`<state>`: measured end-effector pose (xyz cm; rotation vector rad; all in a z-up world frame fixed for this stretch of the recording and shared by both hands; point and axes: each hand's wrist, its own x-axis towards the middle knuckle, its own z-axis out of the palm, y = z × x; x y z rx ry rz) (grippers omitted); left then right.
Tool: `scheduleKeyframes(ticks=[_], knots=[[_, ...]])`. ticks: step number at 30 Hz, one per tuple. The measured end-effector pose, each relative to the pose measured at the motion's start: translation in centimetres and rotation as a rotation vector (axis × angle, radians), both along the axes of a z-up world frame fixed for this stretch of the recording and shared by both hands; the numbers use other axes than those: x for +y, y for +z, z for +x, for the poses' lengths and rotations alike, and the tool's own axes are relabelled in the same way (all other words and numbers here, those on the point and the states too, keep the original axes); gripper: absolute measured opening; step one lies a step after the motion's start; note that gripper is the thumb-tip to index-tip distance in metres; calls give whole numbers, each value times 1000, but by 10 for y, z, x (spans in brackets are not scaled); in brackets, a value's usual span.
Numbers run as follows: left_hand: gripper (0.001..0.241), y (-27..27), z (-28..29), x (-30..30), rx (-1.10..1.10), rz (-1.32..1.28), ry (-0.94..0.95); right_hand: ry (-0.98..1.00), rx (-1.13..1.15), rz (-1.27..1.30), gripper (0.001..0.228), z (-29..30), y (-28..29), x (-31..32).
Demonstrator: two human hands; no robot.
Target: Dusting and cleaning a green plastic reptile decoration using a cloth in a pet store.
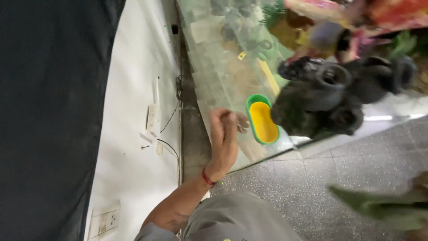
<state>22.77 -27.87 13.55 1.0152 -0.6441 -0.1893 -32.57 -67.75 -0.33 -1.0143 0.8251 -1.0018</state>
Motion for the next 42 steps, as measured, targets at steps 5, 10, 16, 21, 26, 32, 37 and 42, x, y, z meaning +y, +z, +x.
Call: scheduleKeyframes(ticks=[5,10,16,21,26,32,37,42], knots=[[41,-9,52,-31,-45,370,-111,-49,206,-119,28,200,89,241],[50,-65,123,-137,-606,654,65,-100,-144,775,49,231,-16,324],[93,-90,199,-260,-1145,895,322,226,535,551,57,163,-115,323],[25,-144,225,-331,-1359,833,496,-45,573,800,51,178,-115,353],[20,-96,193,-276,-1390,862,525,147,386,544,44,211,-42,372],[31,-52,181,-187,-1394,880,362,427,388,65,21,253,19,369],[65,-52,195,-149,-1255,750,230,592,416,-195,15,287,45,363],[72,-72,195,-122,-1043,983,289,776,355,-413,29,310,61,359]])
